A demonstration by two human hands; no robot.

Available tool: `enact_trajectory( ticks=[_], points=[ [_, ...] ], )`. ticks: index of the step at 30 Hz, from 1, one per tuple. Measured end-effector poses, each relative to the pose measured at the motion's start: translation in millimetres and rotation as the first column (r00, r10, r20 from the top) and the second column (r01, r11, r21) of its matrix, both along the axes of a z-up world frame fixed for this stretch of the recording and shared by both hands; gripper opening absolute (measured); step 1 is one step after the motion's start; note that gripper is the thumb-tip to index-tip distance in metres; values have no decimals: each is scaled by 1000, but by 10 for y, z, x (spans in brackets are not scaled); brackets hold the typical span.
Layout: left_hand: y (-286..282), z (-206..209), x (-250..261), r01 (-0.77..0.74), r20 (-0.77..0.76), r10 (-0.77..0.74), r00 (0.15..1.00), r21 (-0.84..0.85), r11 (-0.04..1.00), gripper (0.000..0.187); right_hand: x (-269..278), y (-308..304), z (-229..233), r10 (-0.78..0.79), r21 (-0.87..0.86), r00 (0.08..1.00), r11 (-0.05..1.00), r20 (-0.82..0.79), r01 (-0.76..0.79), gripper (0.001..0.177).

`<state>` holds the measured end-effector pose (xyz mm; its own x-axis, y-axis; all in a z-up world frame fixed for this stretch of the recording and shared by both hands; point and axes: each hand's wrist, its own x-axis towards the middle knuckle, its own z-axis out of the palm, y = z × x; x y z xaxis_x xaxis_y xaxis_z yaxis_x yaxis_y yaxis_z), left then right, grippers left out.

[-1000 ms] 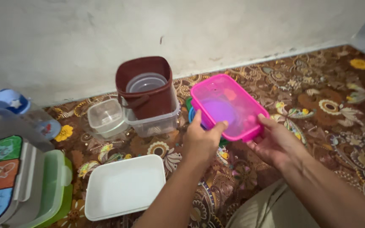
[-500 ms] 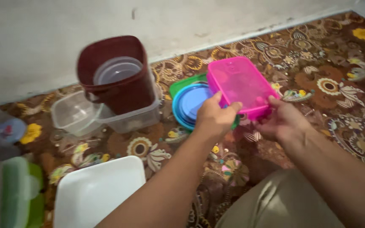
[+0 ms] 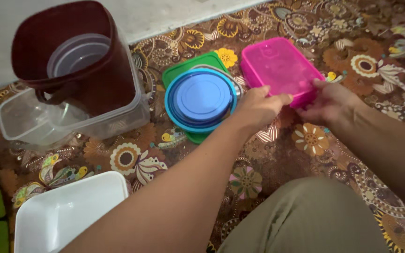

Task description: The person opens and closes several plastic containers and water bottles, then stacks them on a patterned floor. They handle a pink container, a white compartmentalized container, a green container, and multiple water bottles, arranging them into neat stacks.

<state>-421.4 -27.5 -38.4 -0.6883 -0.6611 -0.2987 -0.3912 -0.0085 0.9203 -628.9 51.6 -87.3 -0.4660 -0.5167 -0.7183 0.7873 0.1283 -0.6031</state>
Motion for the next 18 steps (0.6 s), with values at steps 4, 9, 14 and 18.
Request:
enact_trajectory(
  ticks=[4,9,14,18],
  points=[
    [-43,-75,44,48,19,-48,999,1,999,78,82,-6,-23,-77,107,996,991,-39,81,16],
    [-45,-107,97,37,-66,-33,997,61,997,80,242,-163,-1,64,150,979,988,-192,-35,19],
    [-46,1,250,25,-56,-22,998,48,999,62,237,-304,42,184,324,951,941,-250,-97,26],
    [12,171,487,44,-143,-18,990,178,983,51,325,-331,177,200,376,921,924,-334,-65,32]
  ],
)
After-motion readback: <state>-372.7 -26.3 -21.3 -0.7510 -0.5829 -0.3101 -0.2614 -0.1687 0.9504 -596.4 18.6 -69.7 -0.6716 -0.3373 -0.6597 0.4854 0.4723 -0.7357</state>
